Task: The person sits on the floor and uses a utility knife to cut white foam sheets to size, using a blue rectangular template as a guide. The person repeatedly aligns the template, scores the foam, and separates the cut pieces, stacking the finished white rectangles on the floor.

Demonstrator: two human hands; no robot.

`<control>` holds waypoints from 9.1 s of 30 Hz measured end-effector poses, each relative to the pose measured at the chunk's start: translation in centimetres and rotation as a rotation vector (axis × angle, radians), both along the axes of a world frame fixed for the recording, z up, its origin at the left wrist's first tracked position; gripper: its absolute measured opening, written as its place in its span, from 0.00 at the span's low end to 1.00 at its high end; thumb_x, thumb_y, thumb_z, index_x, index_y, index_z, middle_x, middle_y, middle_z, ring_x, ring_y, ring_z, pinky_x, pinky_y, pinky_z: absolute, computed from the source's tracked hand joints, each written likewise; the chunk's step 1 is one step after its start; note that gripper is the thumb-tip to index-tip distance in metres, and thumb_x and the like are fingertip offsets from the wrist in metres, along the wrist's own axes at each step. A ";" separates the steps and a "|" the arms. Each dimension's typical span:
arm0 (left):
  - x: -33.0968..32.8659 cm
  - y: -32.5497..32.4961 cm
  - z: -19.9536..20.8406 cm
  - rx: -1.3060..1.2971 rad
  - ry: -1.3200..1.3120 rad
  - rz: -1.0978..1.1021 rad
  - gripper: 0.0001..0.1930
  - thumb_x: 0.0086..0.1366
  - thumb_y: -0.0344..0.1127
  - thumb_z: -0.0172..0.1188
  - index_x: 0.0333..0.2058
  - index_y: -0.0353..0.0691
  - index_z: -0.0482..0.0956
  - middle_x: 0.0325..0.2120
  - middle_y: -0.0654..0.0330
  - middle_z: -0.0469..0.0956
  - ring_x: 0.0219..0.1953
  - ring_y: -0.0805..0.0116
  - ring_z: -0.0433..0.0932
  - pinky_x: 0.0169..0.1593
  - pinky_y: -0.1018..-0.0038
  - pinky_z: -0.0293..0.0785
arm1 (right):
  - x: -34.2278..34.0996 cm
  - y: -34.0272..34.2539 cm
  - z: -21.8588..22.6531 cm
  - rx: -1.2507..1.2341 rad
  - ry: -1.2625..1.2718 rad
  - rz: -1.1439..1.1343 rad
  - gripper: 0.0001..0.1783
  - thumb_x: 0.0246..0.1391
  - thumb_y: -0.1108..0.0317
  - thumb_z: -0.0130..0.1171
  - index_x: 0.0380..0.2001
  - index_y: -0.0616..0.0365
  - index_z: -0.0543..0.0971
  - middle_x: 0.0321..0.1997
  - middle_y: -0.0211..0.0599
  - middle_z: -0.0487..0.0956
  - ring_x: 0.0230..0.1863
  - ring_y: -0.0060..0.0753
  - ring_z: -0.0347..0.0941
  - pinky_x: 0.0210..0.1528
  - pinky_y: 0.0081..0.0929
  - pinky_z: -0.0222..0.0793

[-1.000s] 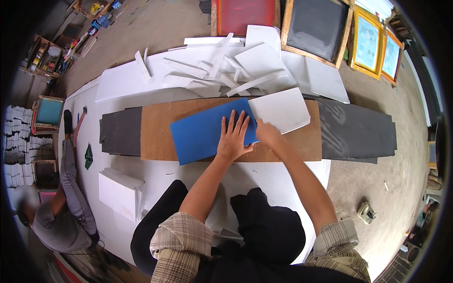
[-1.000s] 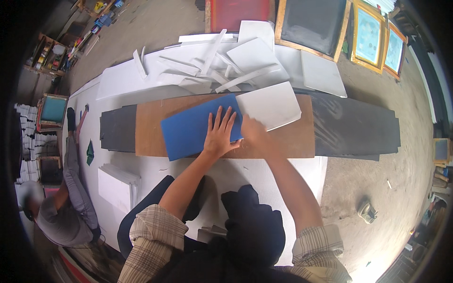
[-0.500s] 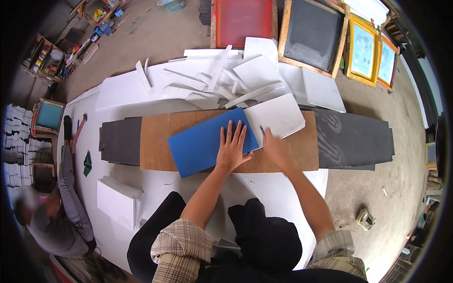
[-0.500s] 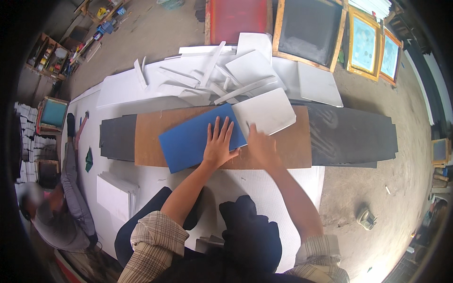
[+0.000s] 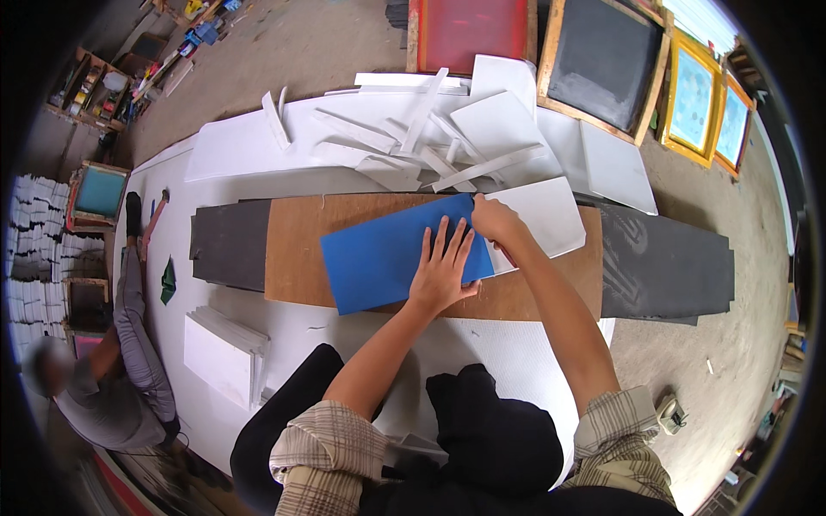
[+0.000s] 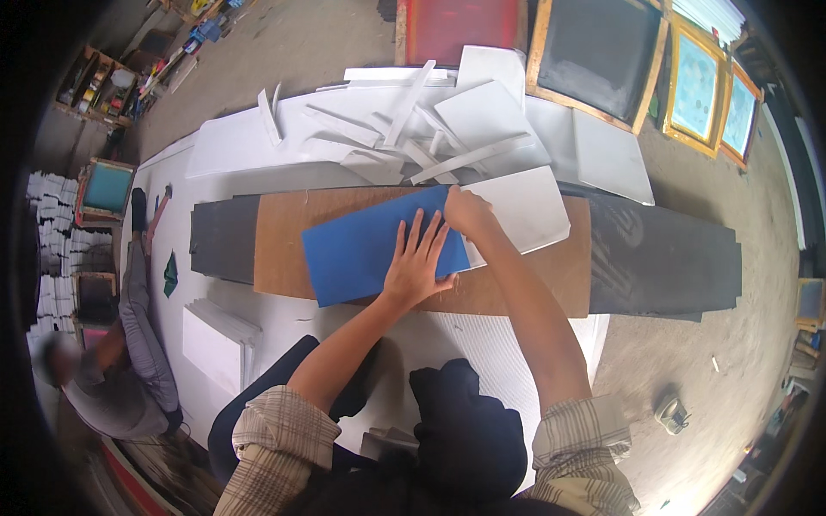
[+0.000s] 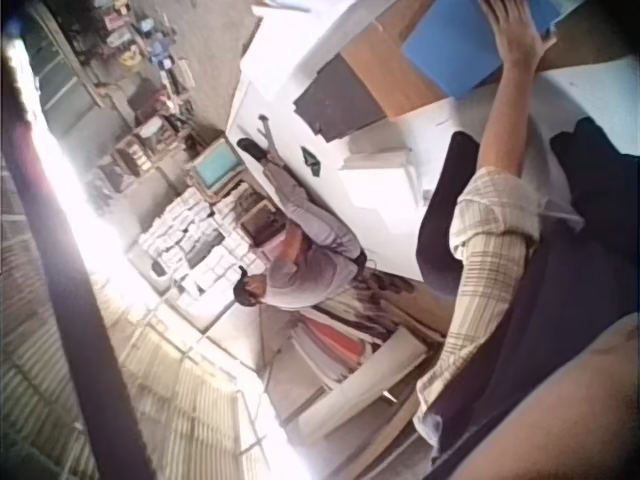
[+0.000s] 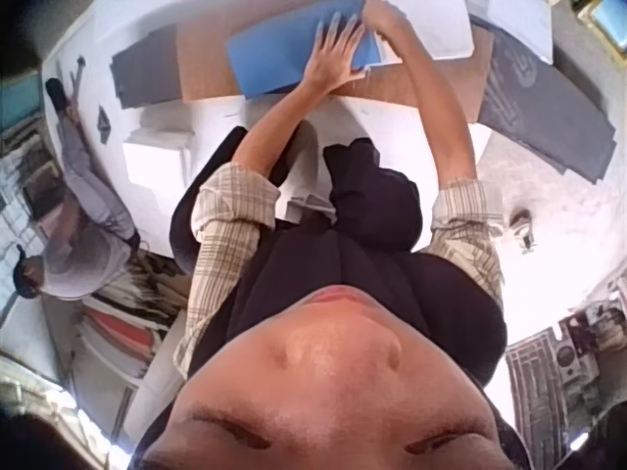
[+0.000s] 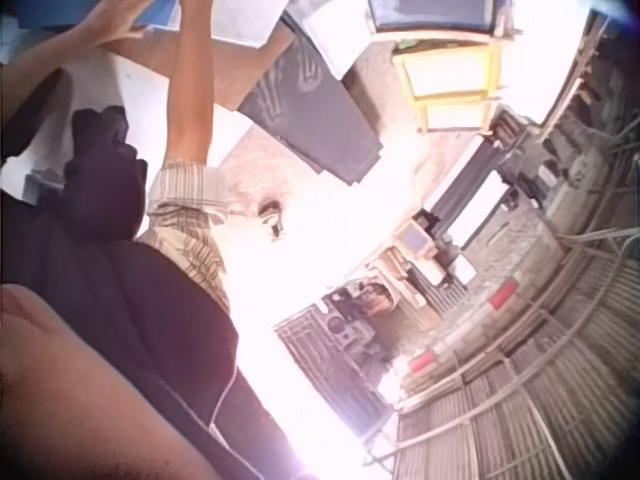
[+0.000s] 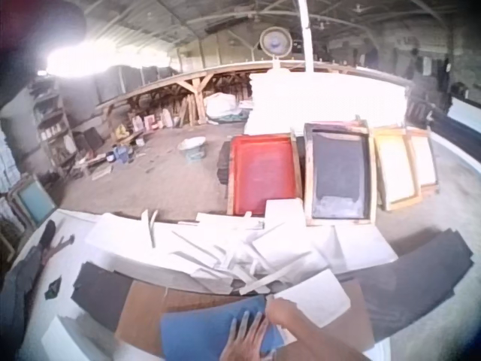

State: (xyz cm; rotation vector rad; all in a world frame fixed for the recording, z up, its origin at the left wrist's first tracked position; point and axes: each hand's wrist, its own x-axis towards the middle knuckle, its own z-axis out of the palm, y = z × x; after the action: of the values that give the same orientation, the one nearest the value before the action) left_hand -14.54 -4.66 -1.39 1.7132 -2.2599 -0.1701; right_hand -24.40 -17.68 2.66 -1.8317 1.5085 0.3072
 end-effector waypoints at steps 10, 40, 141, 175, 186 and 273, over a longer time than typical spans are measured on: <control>0.1 0.2 -0.4 -0.007 -0.047 0.006 0.47 0.40 0.53 0.64 0.57 0.38 0.55 0.60 0.54 0.50 0.63 0.49 0.45 0.61 0.48 0.43 | -6.0 11.0 -0.7 -0.084 -0.062 0.031 0.15 0.52 0.68 0.39 0.41 0.65 0.64 0.33 0.62 0.74 0.37 0.62 0.71 0.43 0.51 0.64; -0.6 -0.7 -0.5 -0.023 -0.004 0.049 0.47 0.41 0.53 0.63 0.57 0.36 0.54 0.59 0.52 0.51 0.62 0.47 0.46 0.61 0.47 0.42 | -1.7 0.5 -2.5 -0.288 -0.051 0.086 0.14 0.51 0.67 0.42 0.39 0.63 0.67 0.29 0.54 0.77 0.31 0.53 0.75 0.33 0.46 0.71; 3.1 8.0 19.9 0.066 0.525 0.020 0.21 0.49 0.52 0.62 0.35 0.45 0.71 0.35 0.61 0.71 0.42 0.69 0.66 0.48 0.66 0.45 | -7.1 11.1 15.7 -0.288 -0.888 0.095 0.21 0.37 0.58 0.66 0.28 0.59 0.68 0.33 0.37 0.73 0.42 0.35 0.65 0.45 0.31 0.60; 0.0 5.4 7.2 -0.517 0.178 0.309 0.18 0.43 0.43 0.64 0.29 0.46 0.67 0.29 0.64 0.67 0.37 0.64 0.65 0.39 0.62 0.51 | -8.1 22.9 8.7 0.409 -1.566 -0.945 0.10 0.56 0.74 0.40 0.41 0.63 0.65 0.32 0.39 0.69 0.28 0.29 0.67 0.24 0.23 0.63; 0.2 6.2 6.5 -0.526 0.110 0.282 0.17 0.45 0.41 0.63 0.32 0.45 0.68 0.30 0.63 0.67 0.37 0.63 0.64 0.40 0.60 0.52 | -7.1 25.0 8.2 -0.172 -1.069 -0.740 0.13 0.59 0.60 0.44 0.32 0.59 0.67 0.17 0.30 0.68 0.08 0.16 0.56 0.09 0.15 0.47; 0.0 6.8 6.6 -0.379 0.219 0.295 0.09 0.49 0.44 0.61 0.27 0.47 0.76 0.26 0.70 0.72 0.35 0.68 0.66 0.43 0.61 0.50 | -3.2 25.0 3.8 -0.334 -0.199 -0.202 0.08 0.52 0.74 0.39 0.37 0.66 0.61 0.29 0.61 0.75 0.34 0.60 0.73 0.37 0.49 0.68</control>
State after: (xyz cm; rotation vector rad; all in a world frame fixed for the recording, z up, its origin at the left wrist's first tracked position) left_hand -14.51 2.17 5.21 1.6985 -1.7283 0.1234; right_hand -27.62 7.32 6.50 -1.8742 1.6588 -0.2313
